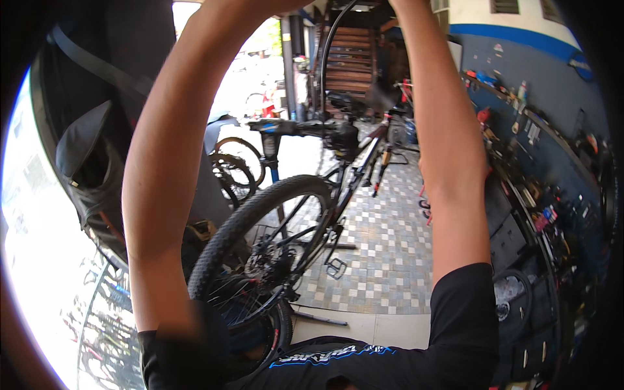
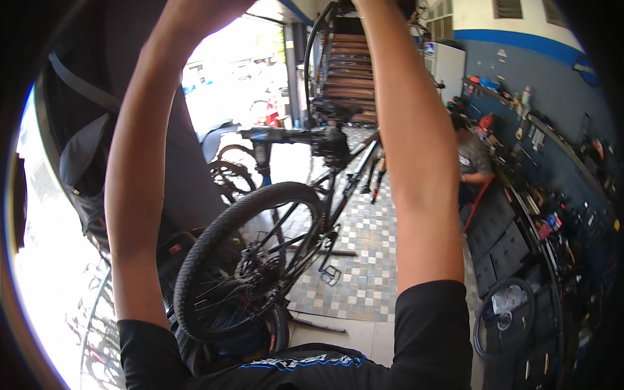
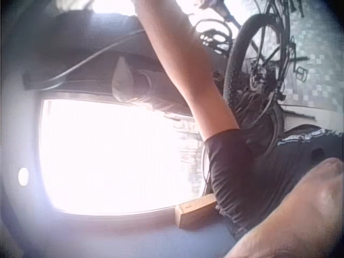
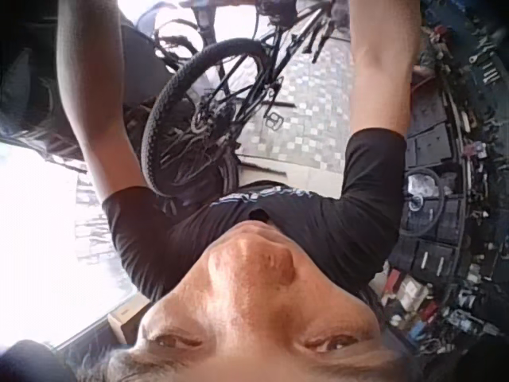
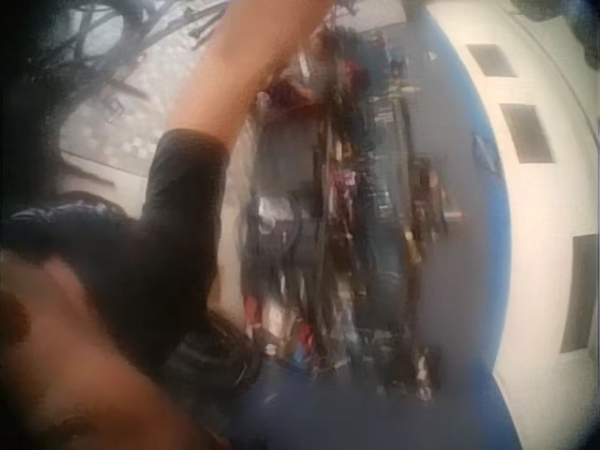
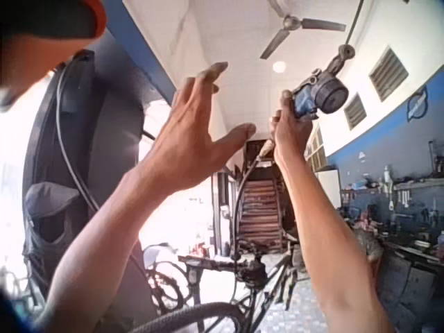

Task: The person installs a bicycle tire onto a wheel rim. They first place the tire bead onto the rim, then use tire levers to seat the remaining portion. Finally, they inflate the tire using a floor pump.

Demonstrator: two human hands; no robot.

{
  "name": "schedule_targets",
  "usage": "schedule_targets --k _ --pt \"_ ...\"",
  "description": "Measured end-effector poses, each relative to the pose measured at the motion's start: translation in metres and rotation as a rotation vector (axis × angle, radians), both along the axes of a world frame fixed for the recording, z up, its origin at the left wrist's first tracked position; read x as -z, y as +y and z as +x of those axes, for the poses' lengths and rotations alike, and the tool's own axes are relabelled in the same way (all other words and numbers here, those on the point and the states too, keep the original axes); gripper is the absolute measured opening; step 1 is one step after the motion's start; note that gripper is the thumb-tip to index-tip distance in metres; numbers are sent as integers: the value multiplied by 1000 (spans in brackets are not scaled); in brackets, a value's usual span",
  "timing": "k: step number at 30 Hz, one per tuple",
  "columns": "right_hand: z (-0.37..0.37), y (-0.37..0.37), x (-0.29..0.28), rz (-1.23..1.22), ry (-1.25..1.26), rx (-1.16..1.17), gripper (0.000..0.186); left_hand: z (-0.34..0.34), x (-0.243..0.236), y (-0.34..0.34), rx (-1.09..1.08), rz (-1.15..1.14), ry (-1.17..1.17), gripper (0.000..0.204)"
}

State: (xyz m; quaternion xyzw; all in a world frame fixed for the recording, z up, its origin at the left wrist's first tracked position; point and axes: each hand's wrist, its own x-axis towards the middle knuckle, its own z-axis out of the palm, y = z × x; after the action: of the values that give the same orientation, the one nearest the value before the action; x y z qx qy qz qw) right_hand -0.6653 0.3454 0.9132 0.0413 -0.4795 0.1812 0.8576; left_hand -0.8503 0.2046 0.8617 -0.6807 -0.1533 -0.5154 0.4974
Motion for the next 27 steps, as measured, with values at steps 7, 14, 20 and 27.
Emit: schedule_targets --k 7,14,20,27 --pt "354 -73 -15 260 389 -23 42 101 91 129 -301 -453 -21 122" --pt "664 -242 38 272 437 364 42 218 272 176 -324 -898 141 76" --pt "736 -391 171 34 656 865 29 277 331 195 -204 -1035 162 11" --pt "695 -448 334 -682 461 1461 36 378 482 165 -214 -1327 650 26"
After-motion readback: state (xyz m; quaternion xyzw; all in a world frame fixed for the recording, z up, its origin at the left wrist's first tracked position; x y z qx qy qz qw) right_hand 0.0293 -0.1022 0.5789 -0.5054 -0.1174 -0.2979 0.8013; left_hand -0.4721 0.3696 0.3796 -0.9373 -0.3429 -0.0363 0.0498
